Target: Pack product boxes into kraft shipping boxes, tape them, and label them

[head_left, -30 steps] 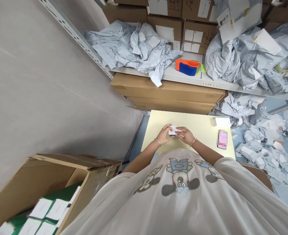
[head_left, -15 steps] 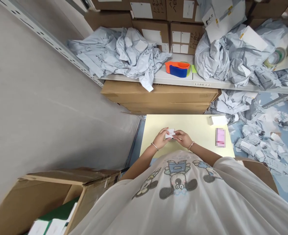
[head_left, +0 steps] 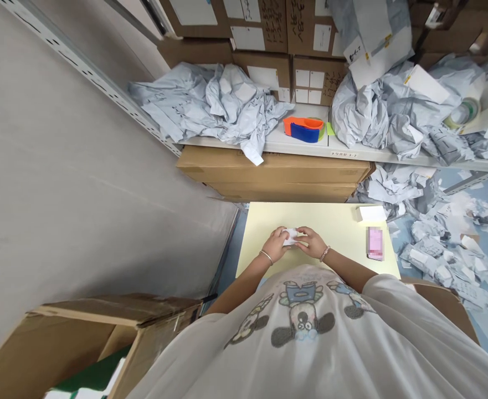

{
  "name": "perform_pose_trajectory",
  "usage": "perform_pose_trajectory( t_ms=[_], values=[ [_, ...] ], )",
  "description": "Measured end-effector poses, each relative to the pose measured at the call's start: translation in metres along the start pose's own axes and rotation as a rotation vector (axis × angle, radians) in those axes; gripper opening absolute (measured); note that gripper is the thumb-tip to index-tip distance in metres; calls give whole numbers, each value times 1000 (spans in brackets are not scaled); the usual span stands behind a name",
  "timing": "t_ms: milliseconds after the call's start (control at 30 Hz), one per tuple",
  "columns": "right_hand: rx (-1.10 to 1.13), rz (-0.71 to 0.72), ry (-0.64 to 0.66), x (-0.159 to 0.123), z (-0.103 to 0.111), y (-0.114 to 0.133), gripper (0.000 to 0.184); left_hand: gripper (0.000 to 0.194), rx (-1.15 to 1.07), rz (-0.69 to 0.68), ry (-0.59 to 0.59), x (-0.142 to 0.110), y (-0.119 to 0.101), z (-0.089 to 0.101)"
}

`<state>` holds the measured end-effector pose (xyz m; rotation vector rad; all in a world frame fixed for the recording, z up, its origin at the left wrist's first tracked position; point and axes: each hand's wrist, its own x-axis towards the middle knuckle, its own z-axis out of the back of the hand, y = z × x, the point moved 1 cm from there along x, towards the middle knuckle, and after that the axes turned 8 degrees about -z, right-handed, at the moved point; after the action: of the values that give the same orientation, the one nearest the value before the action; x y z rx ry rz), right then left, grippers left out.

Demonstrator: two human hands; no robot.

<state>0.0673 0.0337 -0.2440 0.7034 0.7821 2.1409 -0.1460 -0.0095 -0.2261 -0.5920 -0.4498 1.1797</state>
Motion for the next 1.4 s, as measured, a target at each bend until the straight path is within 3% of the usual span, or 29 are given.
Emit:
perform_pose_trajectory(
  t_ms=[100,267,367,433,533,667,767,867,967,1067,1233,1400],
  values=[
    [-91,-72,-125,48,37,-3,20,33,-18,23,-49,8,14,15],
    [-236,-148,-385,165,145,-4,17,35,12,100,-133,35,50,61],
    [-273,-116,-419,232,196,-1,27,35,32,149,-90,49,66,79],
    [-336,-121,-365,271,213,1,43,36,38,172,-73,53,71,85],
    [-476,-224,-210,312,218,4,64,38,81,191,-58,53,72,89],
    [-603,-334,-82,328,215,18,46,28,189,250,-40,49,66,95],
    [-697,-311,-25,314,220,38,36,11,252,255,-60,50,59,102],
    [-755,-320,6,277,230,58,35,21,314,183,-122,49,52,108],
    [-705,-370,-74,216,239,68,35,26,357,81,-213,46,46,108],
    [-630,-494,-176,138,234,61,33,30,349,-35,-272,44,36,99],
    [-539,-798,-188,15,183,19,27,31,305,-202,-213,49,5,67],
    [-483,-1108,-59,-57,117,-23,27,29,241,-257,-91,49,-33,31]
  ],
)
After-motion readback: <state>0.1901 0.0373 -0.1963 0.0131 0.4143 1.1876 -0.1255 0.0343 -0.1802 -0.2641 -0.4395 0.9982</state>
